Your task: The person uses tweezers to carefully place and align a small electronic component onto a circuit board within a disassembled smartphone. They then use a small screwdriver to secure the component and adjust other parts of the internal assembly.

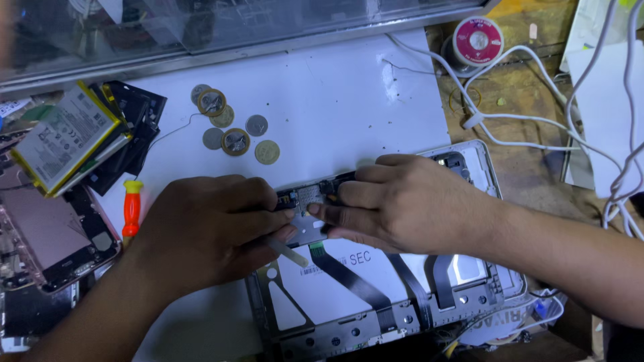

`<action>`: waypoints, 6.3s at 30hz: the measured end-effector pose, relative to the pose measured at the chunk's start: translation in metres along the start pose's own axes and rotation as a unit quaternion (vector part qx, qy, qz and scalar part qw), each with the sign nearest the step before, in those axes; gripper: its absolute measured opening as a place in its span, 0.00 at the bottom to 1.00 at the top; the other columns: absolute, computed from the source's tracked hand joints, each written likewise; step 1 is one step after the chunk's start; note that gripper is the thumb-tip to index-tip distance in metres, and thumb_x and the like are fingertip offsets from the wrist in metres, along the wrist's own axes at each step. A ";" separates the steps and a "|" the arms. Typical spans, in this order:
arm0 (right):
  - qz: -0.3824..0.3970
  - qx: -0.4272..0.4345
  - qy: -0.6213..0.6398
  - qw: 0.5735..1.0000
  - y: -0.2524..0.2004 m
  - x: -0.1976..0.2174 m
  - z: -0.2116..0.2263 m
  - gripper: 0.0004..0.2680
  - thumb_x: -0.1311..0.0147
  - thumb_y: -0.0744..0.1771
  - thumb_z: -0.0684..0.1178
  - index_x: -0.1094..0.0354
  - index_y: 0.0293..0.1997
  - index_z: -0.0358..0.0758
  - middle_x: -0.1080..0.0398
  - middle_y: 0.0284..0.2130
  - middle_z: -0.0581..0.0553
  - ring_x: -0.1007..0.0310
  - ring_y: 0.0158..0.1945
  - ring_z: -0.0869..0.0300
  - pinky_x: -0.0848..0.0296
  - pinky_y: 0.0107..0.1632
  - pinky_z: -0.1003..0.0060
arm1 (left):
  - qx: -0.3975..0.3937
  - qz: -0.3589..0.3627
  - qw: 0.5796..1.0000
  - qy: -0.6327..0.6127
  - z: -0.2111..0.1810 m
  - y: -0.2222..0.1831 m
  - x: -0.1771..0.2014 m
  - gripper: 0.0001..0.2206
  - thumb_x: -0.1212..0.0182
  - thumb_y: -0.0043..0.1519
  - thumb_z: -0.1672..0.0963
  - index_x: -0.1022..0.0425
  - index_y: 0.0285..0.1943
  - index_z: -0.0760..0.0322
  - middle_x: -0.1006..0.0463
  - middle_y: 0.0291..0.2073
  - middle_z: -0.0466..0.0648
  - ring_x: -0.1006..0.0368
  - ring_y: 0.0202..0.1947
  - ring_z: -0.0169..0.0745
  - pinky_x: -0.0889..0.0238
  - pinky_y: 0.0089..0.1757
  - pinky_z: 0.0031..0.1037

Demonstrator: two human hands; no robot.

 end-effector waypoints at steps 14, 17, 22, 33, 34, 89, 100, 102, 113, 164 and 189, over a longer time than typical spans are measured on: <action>-0.004 -0.016 0.050 0.999 0.001 0.005 0.001 0.10 0.42 0.67 0.53 0.22 0.45 0.39 0.29 0.23 0.50 0.27 0.27 0.56 0.28 0.32 0.60 | 0.003 0.018 1.000 -0.005 0.004 -0.003 -0.006 0.12 0.26 0.49 0.53 0.18 0.40 0.54 0.23 0.30 0.39 0.25 0.27 0.41 0.33 0.27 0.34; 0.023 -0.031 0.047 0.998 0.000 0.000 0.001 0.10 0.42 0.67 0.54 0.22 0.44 0.39 0.30 0.20 0.50 0.28 0.24 0.56 0.29 0.30 0.59 | -0.006 0.008 1.000 0.008 0.002 -0.004 -0.004 0.16 0.26 0.49 0.52 0.19 0.45 0.54 0.24 0.31 0.40 0.25 0.29 0.42 0.33 0.29 0.35; 0.047 -0.050 0.037 0.997 -0.003 -0.005 0.000 0.10 0.43 0.68 0.56 0.24 0.38 0.41 0.30 0.20 0.50 0.27 0.24 0.55 0.29 0.29 0.58 | 0.023 -0.001 0.999 0.027 0.003 0.000 -0.004 0.25 0.27 0.50 0.48 0.21 0.56 0.56 0.25 0.34 0.46 0.26 0.30 0.47 0.34 0.29 0.37; 0.026 -0.072 0.038 0.996 -0.003 0.003 -0.007 0.17 0.42 0.66 0.61 0.29 0.54 0.41 0.27 0.31 0.48 0.25 0.32 0.53 0.26 0.34 0.57 | 0.030 0.050 0.998 0.032 0.008 -0.003 -0.015 0.24 0.29 0.53 0.45 0.21 0.55 0.56 0.26 0.32 0.46 0.27 0.29 0.47 0.34 0.28 0.38; 0.019 -0.070 0.037 0.997 -0.003 0.004 -0.007 0.18 0.41 0.66 0.61 0.29 0.55 0.41 0.27 0.32 0.47 0.24 0.33 0.53 0.26 0.34 0.56 | 0.034 0.048 0.998 0.030 0.008 -0.004 -0.014 0.24 0.29 0.52 0.45 0.21 0.55 0.55 0.26 0.32 0.46 0.27 0.29 0.47 0.34 0.28 0.38; -0.027 -0.107 0.186 0.976 -0.002 0.002 -0.035 0.20 0.34 0.64 0.61 0.26 0.52 0.36 0.33 0.31 0.47 0.26 0.35 0.54 0.26 0.36 0.60 | 0.051 0.031 0.997 -0.048 0.009 -0.001 -0.024 0.16 0.26 0.52 0.53 0.19 0.49 0.54 0.24 0.50 0.46 0.24 0.45 0.46 0.31 0.40 0.37; -0.029 -0.096 0.169 0.981 0.000 0.002 -0.035 0.20 0.34 0.64 0.60 0.25 0.53 0.35 0.33 0.30 0.47 0.27 0.33 0.55 0.27 0.35 0.61 | 0.029 0.044 0.998 -0.022 0.007 -0.003 -0.031 0.20 0.28 0.49 0.54 0.21 0.51 0.57 0.26 0.48 0.46 0.27 0.38 0.45 0.34 0.34 0.38; -0.025 -0.099 0.166 0.981 -0.001 0.000 -0.035 0.20 0.34 0.64 0.61 0.25 0.53 0.35 0.33 0.30 0.47 0.27 0.33 0.55 0.27 0.35 0.61 | 0.015 0.063 0.998 0.006 0.004 -0.005 -0.037 0.20 0.29 0.49 0.54 0.22 0.52 0.58 0.27 0.49 0.48 0.29 0.35 0.45 0.37 0.30 0.38; -0.024 -0.096 0.158 0.982 -0.001 -0.001 -0.034 0.21 0.34 0.63 0.61 0.25 0.53 0.35 0.32 0.30 0.47 0.27 0.34 0.55 0.25 0.36 0.61 | -0.002 0.059 0.998 0.038 -0.002 -0.010 -0.036 0.22 0.31 0.49 0.53 0.22 0.53 0.60 0.27 0.51 0.49 0.29 0.34 0.44 0.36 0.30 0.38; -0.027 -0.103 0.159 0.981 -0.002 -0.005 -0.036 0.20 0.33 0.62 0.62 0.24 0.50 0.36 0.32 0.29 0.48 0.27 0.31 0.56 0.26 0.33 0.61 | 0.086 -0.055 0.993 -0.061 0.013 -0.002 -0.016 0.12 0.31 0.57 0.53 0.21 0.46 0.58 0.20 0.44 0.44 0.20 0.39 0.40 0.26 0.38 0.32; -0.013 -0.116 0.163 0.980 -0.003 -0.006 -0.038 0.22 0.36 0.63 0.63 0.27 0.53 0.35 0.30 0.32 0.46 0.25 0.36 0.54 0.25 0.37 0.60 | 0.082 -0.035 0.994 -0.060 0.014 -0.002 -0.021 0.11 0.29 0.54 0.53 0.17 0.44 0.52 0.21 0.45 0.41 0.21 0.39 0.38 0.28 0.37 0.31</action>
Point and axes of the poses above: each hand's wrist, its own y-axis towards the middle knuckle, its own x-axis out of the back of the hand, z = x × y, the point moved 10 cm from there along y, towards the middle knuckle
